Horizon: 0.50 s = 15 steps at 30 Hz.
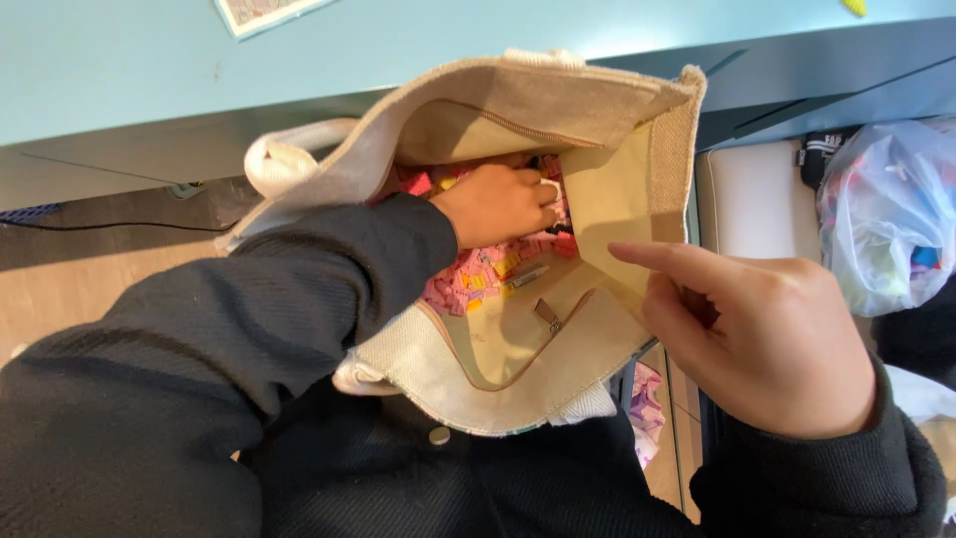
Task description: Assembling a complex model using small interlocking micro blocks while following a printed instruction guide.
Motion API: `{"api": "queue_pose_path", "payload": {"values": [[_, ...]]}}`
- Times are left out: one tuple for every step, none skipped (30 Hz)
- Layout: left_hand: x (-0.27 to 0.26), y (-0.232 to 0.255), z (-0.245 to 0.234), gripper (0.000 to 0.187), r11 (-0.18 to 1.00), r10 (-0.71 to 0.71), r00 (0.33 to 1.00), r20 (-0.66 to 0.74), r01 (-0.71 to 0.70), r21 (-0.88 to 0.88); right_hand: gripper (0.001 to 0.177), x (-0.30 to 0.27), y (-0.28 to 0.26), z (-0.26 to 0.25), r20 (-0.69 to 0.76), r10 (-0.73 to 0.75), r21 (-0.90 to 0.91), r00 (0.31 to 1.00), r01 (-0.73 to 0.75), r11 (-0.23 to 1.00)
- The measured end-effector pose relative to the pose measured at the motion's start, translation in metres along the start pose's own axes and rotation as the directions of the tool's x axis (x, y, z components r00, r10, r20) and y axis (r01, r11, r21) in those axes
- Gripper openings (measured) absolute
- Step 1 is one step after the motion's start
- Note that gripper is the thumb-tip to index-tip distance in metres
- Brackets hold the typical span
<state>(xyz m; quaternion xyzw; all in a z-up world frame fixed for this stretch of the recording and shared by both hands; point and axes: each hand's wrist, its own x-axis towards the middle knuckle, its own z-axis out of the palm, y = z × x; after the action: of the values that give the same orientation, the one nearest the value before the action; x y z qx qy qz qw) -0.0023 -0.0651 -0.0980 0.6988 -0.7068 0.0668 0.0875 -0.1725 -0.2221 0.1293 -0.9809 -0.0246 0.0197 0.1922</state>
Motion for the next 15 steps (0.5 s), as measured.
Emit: {"api": "queue_pose_path", "payload": {"values": [[0.000, 0.000, -0.002, 0.020, 0.999, 0.032, 0.999, 0.021, -0.032, -0.007, 0.034, 0.001, 0.000, -0.001, 0.015, 0.027, 0.006, 1.000, -0.027, 1.000], [0.000, -0.001, -0.005, 0.028, 0.998, 0.064, 0.997, 0.041, -0.064, -0.015, 0.035, 0.003, -0.001, -0.002, 0.031, 0.053, 0.011, 0.998, -0.053, 0.999], [0.001, 0.004, -0.013, 0.028, 0.998, 0.063, 0.997, 0.039, -0.063, -0.007, 0.035, 0.002, 0.000, -0.001, 0.026, 0.048, 0.008, 0.999, -0.048, 0.999], [0.002, 0.010, -0.022, 0.012, 0.992, 0.017, 0.997, -0.073, -0.026, -0.126, 0.035, 0.003, 0.000, -0.001, 0.037, 0.064, 0.020, 0.997, -0.064, 0.998], [0.001, 0.013, -0.032, 0.042, 0.971, -0.044, 0.983, -0.178, 0.000, -0.240, 0.036, 0.005, 0.000, -0.001, 0.045, 0.073, 0.033, 0.996, -0.075, 0.997], [0.002, 0.018, -0.038, 0.042, 0.974, -0.045, 0.983, -0.180, 0.003, -0.227, 0.036, 0.005, -0.001, -0.001, 0.037, 0.062, 0.032, 0.997, -0.063, 0.997], [0.001, 0.022, -0.045, 0.027, 0.941, -0.070, 0.997, 0.038, 0.078, -0.329, 0.036, 0.006, -0.001, -0.002, 0.067, 0.092, 0.061, 0.994, -0.096, 0.993], [0.001, 0.026, -0.052, 0.014, 0.895, -0.072, 0.965, 0.254, 0.174, -0.410, 0.036, 0.008, -0.001, -0.003, 0.098, 0.120, 0.090, 0.988, -0.129, 0.988], [-0.001, 0.028, -0.054, 0.014, 0.901, -0.085, 0.964, 0.251, 0.182, -0.394, 0.036, 0.010, 0.000, -0.003, 0.088, 0.103, 0.089, 0.991, -0.111, 0.990], [-0.003, 0.031, -0.056, 0.038, 0.910, -0.012, 0.982, 0.191, 0.090, -0.404, 0.037, 0.012, 0.001, -0.003, 0.119, 0.105, 0.113, 0.987, -0.119, 0.986], [-0.006, 0.033, -0.058, 0.075, 0.913, 0.063, 0.989, 0.132, -0.004, -0.408, 0.037, 0.014, 0.001, -0.003, 0.149, 0.107, 0.137, 0.983, -0.128, 0.982], [-0.008, 0.035, -0.058, 0.075, 0.920, 0.052, 0.990, 0.133, 0.004, -0.391, 0.037, 0.017, 0.001, -0.007, 0.139, 0.090, 0.137, 0.986, -0.109, 0.985], [-0.012, 0.038, -0.057, 0.033, 0.950, -0.003, 0.995, -0.097, -0.027, -0.312, 0.037, 0.019, 0.001, -0.011, 0.165, 0.159, 0.164, 0.973, -0.186, 0.969], [-0.015, 0.040, -0.055, 0.013, 0.973, -0.033, 0.945, -0.326, -0.043, -0.225, 0.037, 0.021, 0.001, -0.014, 0.193, 0.226, 0.189, 0.955, -0.262, 0.946], [-0.016, 0.040, -0.054, 0.013, 0.976, -0.034, 0.945, -0.326, -0.039, -0.215, 0.037, 0.029, -0.006, -0.023, 0.187, 0.217, 0.189, 0.958, -0.252, 0.949]]}}
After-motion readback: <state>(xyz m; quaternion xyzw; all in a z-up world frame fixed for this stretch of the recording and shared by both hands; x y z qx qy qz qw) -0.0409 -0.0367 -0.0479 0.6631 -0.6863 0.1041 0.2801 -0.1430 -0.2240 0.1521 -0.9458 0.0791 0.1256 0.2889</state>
